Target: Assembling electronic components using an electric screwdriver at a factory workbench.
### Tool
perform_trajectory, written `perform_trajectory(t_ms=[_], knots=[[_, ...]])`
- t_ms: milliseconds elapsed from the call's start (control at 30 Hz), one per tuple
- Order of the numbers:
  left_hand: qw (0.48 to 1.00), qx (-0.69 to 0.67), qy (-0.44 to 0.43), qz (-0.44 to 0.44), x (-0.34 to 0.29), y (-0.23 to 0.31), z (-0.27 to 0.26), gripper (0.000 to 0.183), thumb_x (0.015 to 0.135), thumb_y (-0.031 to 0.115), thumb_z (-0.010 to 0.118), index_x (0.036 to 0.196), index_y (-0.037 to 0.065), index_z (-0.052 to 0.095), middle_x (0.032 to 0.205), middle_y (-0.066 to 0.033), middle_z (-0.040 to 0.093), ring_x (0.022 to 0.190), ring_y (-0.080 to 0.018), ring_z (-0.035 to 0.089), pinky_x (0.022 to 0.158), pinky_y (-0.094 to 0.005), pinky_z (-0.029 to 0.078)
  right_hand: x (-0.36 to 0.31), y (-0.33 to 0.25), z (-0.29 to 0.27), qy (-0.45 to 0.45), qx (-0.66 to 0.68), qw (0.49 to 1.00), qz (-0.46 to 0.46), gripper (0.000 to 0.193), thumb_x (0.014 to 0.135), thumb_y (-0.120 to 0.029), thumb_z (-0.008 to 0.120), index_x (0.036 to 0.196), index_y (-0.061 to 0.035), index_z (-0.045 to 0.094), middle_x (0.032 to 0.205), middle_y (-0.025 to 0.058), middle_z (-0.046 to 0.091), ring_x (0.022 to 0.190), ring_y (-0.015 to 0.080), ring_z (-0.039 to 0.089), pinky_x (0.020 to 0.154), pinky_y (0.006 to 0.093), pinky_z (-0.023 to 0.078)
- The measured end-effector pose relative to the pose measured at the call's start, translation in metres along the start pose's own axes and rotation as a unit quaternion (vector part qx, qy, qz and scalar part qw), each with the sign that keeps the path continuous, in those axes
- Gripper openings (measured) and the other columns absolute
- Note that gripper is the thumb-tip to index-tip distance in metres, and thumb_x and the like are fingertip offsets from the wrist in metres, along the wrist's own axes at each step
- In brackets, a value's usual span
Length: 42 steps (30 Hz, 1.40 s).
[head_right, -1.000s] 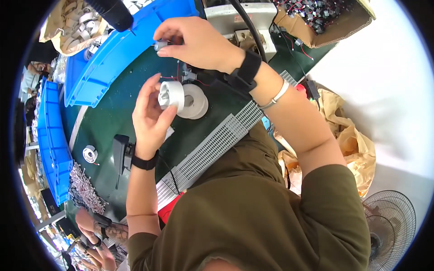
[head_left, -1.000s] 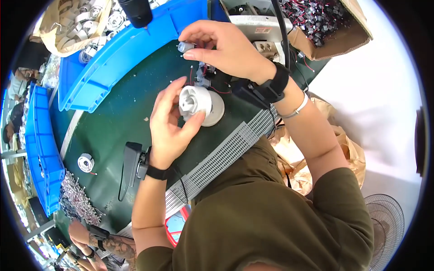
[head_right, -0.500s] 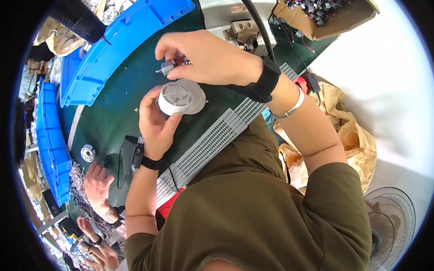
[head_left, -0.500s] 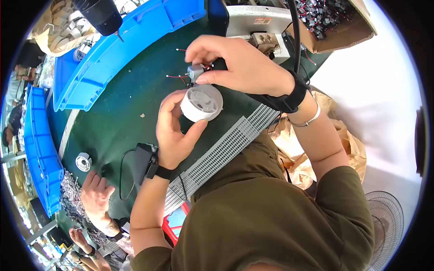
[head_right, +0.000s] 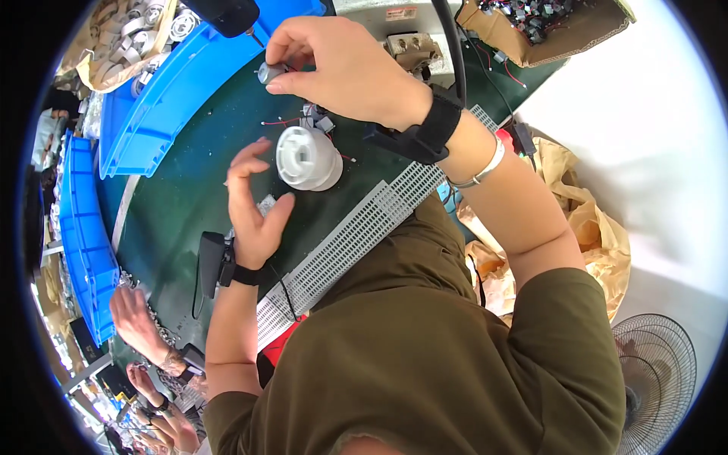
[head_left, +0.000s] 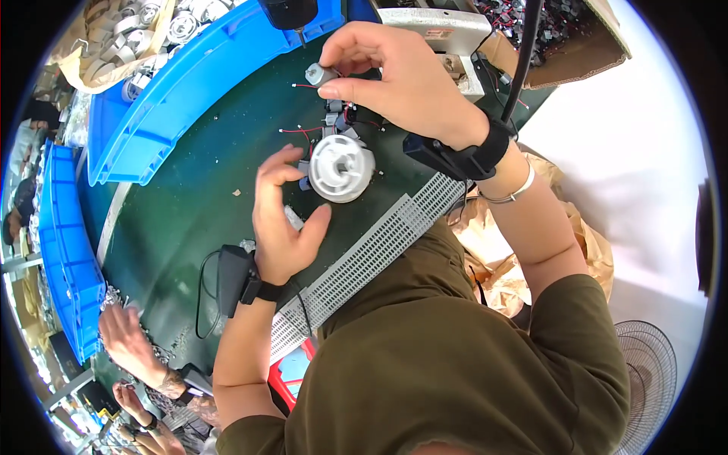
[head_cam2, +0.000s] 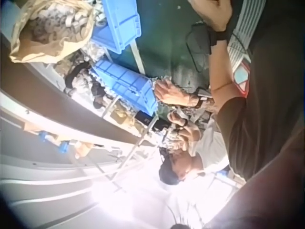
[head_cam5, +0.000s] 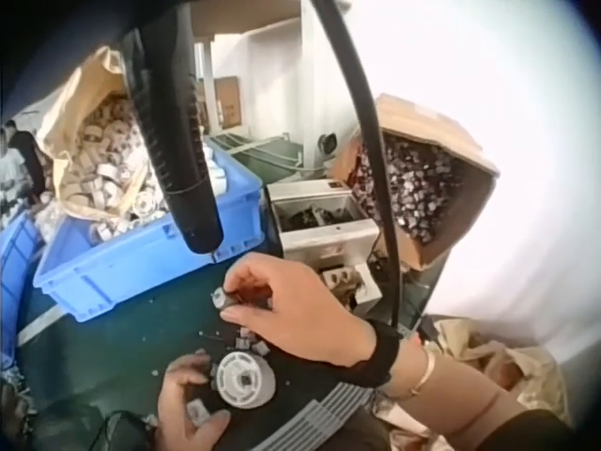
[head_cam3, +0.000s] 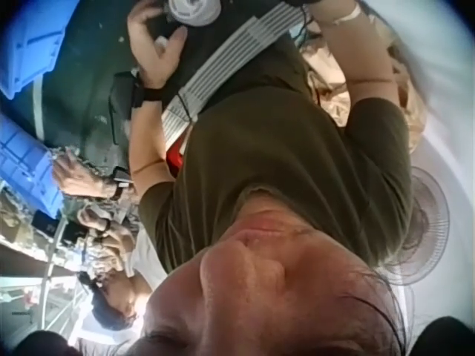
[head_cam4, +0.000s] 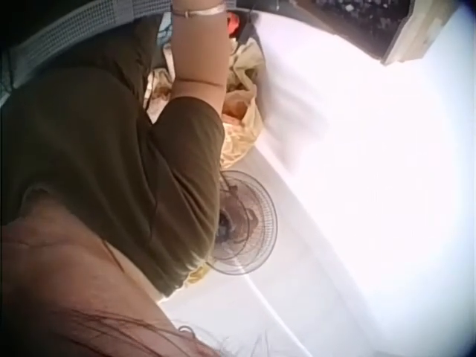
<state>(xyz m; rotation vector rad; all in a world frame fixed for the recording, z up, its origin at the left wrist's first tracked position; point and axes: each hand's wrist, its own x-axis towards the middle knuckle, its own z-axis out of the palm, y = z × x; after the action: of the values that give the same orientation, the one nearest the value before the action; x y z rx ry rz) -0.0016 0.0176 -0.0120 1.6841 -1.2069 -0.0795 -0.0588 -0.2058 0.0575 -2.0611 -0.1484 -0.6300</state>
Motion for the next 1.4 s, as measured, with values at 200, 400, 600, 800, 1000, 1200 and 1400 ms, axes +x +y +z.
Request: perform_trajectory(t_ms=[200, 400, 600, 800, 1000, 1200, 1400], knots=[[0.967, 0.209, -0.071, 0.124, 0.029, 0.032, 0.013, 0.072, 0.068, 0.044, 0.076, 0.125, 0.006, 0.053, 0.131, -0.0170, 0.048, 0.120, -0.0362, 0.046, 0.098, -0.0508, 0.034, 0.000, -0.002, 0.004, 0.005, 0.033, 0.999, 0.040, 0.024, 0.078, -0.009, 0.073, 0.096, -0.0006, 0.059, 0.085, 0.0008, 0.062, 0.077, 0.0068, 0.057, 0.070, 0.0210, 0.048], [0.941, 0.292, -0.079, 0.150, 0.031, 0.032, 0.029, 0.064, 0.068, 0.042, 0.073, 0.121, 0.010, 0.055, 0.120, -0.0096, 0.055, 0.116, -0.0295, 0.048, 0.099, -0.0500, 0.033, -0.001, 0.010, 0.007, 0.062, 0.144, 0.984, 0.080, 0.023, 0.078, -0.006, 0.073, 0.097, -0.0019, 0.060, 0.087, 0.0016, 0.062, 0.080, 0.0075, 0.059, 0.072, 0.0211, 0.049], [0.895, 0.409, -0.150, 0.100, 0.044, 0.043, 0.048, 0.066, 0.065, 0.036, 0.074, 0.118, 0.001, 0.055, 0.121, -0.0120, 0.055, 0.117, -0.0280, 0.048, 0.103, -0.0515, 0.030, -0.005, 0.023, 0.019, 0.140, 0.213, 0.962, 0.098, 0.025, 0.079, -0.004, 0.072, 0.099, 0.0004, 0.058, 0.089, 0.0034, 0.063, 0.081, 0.0091, 0.060, 0.072, 0.0220, 0.050], [0.862, 0.460, -0.125, 0.173, 0.054, 0.043, 0.084, 0.020, 0.079, 0.012, 0.056, 0.094, 0.001, 0.066, 0.091, -0.0118, 0.062, 0.093, -0.0244, 0.055, 0.097, -0.0476, 0.038, -0.002, 0.022, -0.009, 0.001, 0.058, 0.997, 0.045, 0.023, 0.079, -0.006, 0.071, 0.098, -0.0009, 0.058, 0.090, 0.0031, 0.062, 0.085, 0.0092, 0.060, 0.076, 0.0234, 0.049], [0.879, 0.412, -0.164, 0.177, 0.066, 0.041, 0.082, 0.010, 0.080, 0.012, 0.057, 0.082, 0.006, 0.065, 0.083, -0.0082, 0.056, 0.082, -0.0245, 0.053, 0.087, -0.0379, 0.043, 0.001, 0.023, -0.016, -0.036, 0.043, 0.997, 0.048, 0.022, 0.080, -0.007, 0.071, 0.096, -0.0015, 0.057, 0.090, 0.0021, 0.061, 0.085, 0.0094, 0.059, 0.077, 0.0238, 0.048], [0.975, -0.202, -0.023, -0.095, 0.027, 0.039, 0.025, 0.048, 0.065, -0.001, 0.078, 0.106, 0.003, 0.051, 0.105, -0.0077, 0.049, 0.095, -0.0177, 0.057, 0.082, -0.0316, 0.048, 0.000, 0.026, -0.021, -0.037, 0.098, 0.994, 0.044, 0.022, 0.080, -0.007, 0.071, 0.096, -0.0021, 0.056, 0.092, 0.0017, 0.060, 0.085, 0.0090, 0.058, 0.078, 0.0238, 0.048], [0.996, -0.046, 0.058, 0.043, 0.026, 0.032, 0.015, 0.062, 0.072, -0.002, 0.073, 0.127, -0.003, 0.044, 0.125, -0.0134, 0.043, 0.108, -0.0246, 0.054, 0.092, -0.0341, 0.046, 0.002, 0.027, -0.012, -0.048, 0.100, 0.992, 0.061, 0.023, 0.080, -0.006, 0.071, 0.096, -0.0016, 0.055, 0.092, 0.0016, 0.059, 0.086, 0.0086, 0.058, 0.077, 0.0225, 0.048]])
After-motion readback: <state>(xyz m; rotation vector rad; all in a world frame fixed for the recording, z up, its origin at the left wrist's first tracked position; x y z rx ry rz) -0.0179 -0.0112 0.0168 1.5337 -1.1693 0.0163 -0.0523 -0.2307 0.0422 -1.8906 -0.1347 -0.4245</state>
